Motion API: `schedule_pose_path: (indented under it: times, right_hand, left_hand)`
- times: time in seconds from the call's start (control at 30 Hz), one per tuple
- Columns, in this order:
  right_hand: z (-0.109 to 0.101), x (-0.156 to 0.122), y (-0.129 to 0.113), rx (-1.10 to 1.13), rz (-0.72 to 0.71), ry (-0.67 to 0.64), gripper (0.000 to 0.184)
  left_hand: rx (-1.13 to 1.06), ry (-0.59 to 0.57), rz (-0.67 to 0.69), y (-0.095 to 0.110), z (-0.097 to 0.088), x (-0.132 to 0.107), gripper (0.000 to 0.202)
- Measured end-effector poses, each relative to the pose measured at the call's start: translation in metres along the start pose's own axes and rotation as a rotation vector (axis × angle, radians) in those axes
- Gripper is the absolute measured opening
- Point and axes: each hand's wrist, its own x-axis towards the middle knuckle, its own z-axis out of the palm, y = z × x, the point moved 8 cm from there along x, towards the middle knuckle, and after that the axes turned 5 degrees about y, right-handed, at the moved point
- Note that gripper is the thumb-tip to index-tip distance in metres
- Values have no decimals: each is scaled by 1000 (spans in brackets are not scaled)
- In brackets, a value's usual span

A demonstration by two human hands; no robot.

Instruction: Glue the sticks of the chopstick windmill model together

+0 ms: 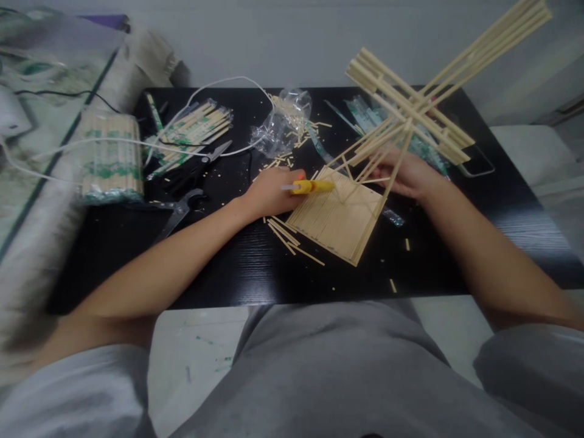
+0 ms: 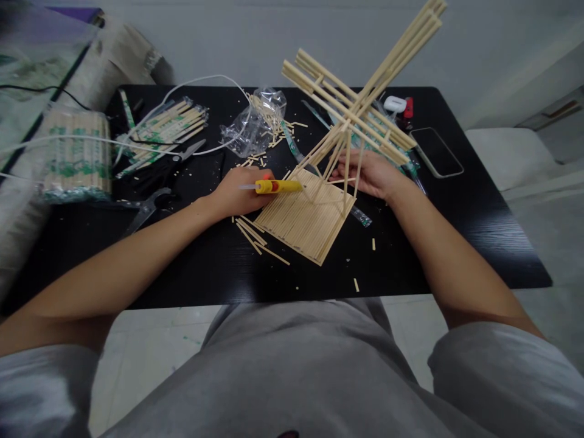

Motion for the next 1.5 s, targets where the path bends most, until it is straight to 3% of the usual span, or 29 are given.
schedule_pose_path:
  times: [0.23,0.97,1.2,1.5]
  right_hand:
    - [-3,3,1,-3,-7,-14,17]
    - [-4,2,1,1,0,1,19]
    - [-6,8,2,-13,-13,-74,14]
    - [-5,3,1,-10,-39,-8,20]
  left_hand:
    - [-11,46,37,0,0,0,19]
    - [-14,37,30,0,0,-1,19]
    - [-21,48,70,1,-1,-1,21]
    - [10,23,32,1,0,0,23]
